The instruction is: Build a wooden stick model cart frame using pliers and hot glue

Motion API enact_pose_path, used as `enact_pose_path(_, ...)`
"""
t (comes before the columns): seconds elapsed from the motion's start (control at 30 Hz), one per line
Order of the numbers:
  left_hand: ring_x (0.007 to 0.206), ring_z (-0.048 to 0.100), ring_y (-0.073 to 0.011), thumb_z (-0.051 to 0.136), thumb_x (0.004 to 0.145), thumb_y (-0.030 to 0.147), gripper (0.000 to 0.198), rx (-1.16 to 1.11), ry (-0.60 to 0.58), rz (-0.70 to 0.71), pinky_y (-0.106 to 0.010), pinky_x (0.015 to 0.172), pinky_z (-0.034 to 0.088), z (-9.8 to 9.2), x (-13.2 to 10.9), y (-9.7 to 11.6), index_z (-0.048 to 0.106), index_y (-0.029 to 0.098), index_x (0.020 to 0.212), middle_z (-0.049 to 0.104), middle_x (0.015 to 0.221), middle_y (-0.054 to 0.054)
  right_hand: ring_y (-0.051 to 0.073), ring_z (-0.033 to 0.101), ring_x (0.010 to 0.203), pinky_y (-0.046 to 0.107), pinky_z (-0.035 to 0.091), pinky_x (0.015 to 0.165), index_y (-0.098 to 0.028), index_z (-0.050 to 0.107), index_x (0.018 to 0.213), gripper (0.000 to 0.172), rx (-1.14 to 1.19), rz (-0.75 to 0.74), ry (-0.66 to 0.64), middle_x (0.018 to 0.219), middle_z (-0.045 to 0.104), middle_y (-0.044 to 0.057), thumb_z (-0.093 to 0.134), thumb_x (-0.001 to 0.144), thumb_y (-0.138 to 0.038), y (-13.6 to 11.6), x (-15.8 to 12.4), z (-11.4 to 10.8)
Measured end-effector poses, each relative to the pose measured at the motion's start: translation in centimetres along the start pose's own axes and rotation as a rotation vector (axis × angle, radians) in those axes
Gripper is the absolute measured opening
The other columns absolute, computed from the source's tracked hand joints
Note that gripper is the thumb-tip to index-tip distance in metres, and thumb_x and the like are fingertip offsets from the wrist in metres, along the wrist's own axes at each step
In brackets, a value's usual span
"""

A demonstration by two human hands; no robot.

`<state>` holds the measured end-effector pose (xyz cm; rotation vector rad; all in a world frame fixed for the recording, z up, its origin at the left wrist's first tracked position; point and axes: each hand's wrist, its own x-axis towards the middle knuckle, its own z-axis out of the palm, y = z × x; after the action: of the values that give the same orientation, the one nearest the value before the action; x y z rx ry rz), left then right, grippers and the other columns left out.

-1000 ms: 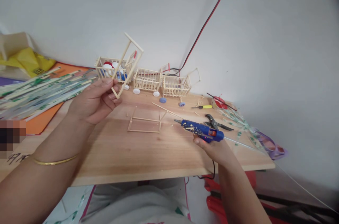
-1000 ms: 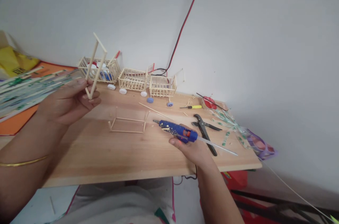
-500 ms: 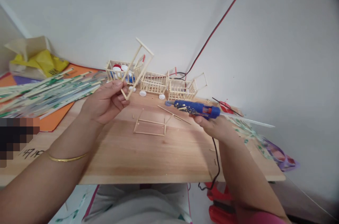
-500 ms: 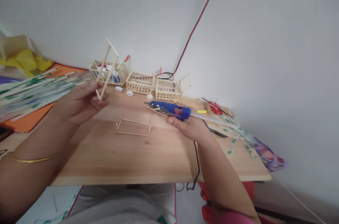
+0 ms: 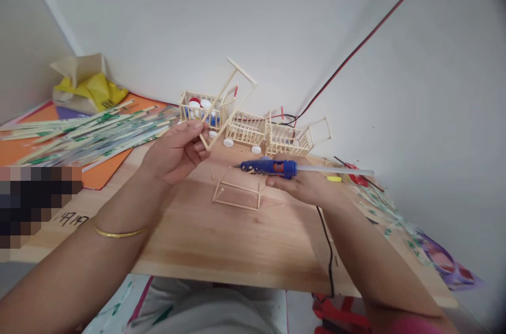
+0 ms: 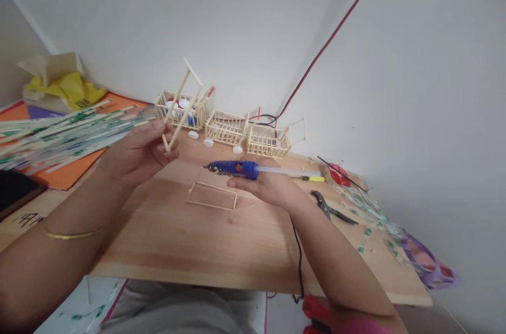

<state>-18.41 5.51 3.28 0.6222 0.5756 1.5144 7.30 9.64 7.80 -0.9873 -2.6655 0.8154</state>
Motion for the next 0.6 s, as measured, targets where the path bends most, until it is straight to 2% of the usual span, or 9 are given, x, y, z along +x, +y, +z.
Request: enact_pose_path(0.6,0.047,0.044,-0.003,0.061,0.078,0.015,0.004,-0.011,-0.004,-0.007,-0.016,0.046,0.041,-0.3,-0.07,-0.06,0.061,0.013,0.074,0.055,0.065,0.002,0.021,0.063,0.087,0.031,0.048,0.078,-0.026,0.066,0.106,0.035,0.003,0.095,0.023,0.096,0.069,0.002,0.058,0.08,-0.049,0.25,0.61,1.02)
